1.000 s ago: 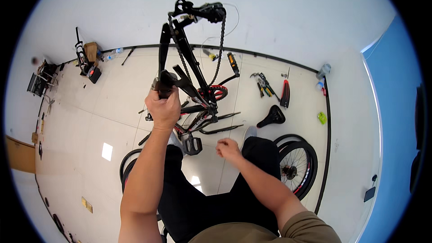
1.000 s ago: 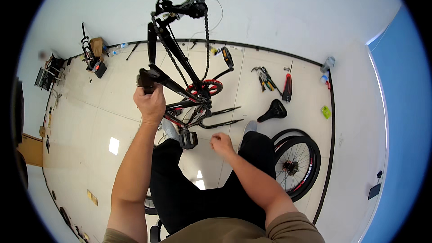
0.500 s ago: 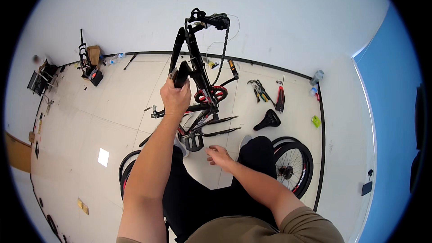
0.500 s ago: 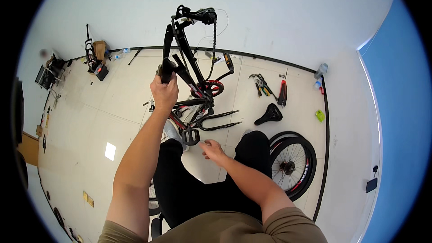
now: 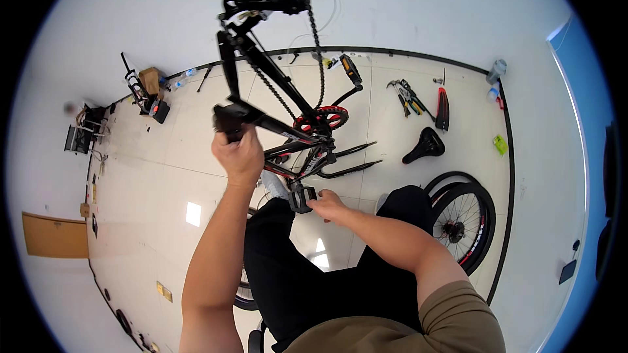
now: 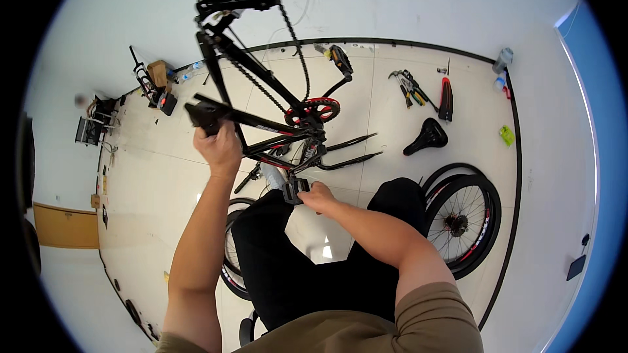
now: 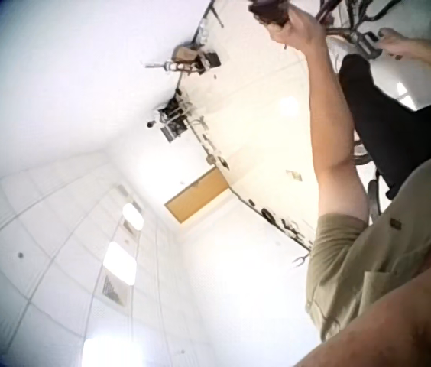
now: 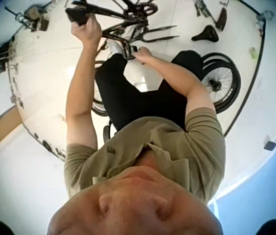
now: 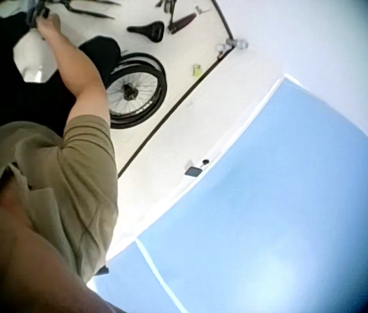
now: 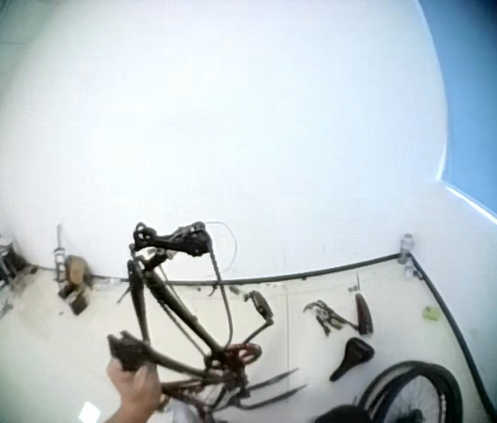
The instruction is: The person assembles a bicycle by attaching the chain to the crankset and rear derailleur, rotating the pedals to route the chain, and making adjustments to the drivetrain. The person uses hands and a small tool to secure and align components.
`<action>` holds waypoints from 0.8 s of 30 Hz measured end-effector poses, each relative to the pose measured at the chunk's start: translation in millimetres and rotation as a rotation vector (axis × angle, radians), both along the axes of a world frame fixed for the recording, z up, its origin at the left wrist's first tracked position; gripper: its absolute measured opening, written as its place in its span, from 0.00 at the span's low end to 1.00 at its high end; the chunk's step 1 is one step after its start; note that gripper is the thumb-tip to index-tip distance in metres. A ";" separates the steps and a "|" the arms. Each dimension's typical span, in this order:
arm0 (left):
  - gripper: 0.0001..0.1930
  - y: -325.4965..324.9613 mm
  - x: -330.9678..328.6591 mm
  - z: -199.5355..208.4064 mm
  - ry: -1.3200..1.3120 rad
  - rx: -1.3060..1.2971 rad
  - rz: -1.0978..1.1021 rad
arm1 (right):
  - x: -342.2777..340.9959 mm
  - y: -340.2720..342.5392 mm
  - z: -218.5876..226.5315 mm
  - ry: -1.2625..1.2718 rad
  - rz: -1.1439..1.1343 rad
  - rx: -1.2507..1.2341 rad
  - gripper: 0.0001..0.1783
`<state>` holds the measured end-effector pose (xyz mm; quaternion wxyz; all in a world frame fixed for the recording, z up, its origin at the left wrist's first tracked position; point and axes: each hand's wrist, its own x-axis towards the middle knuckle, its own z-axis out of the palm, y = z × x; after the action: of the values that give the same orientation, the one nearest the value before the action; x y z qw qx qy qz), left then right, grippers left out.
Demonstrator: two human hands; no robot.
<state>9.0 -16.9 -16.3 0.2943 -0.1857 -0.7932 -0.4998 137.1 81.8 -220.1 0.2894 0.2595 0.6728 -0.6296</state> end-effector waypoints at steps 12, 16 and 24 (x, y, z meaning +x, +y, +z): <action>0.08 -2.4 -6.4 -3.0 0.038 0.047 -0.069 | -20.3 -27.5 -11.9 0.003 -0.184 -0.314 0.10; 0.10 -1.2 -5.7 -3.6 0.028 0.056 -0.054 | -22.2 -29.7 -2.6 -0.020 -0.090 -0.384 0.14; 0.02 -3.0 -1.4 -1.4 -0.078 0.104 -0.071 | -20.2 -24.7 11.1 -0.005 -0.065 -0.388 0.15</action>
<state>7.6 -19.9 -17.7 0.2543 -0.1787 -0.7699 -0.5573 116.9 57.1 -209.0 0.3151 0.2218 0.5292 -0.7560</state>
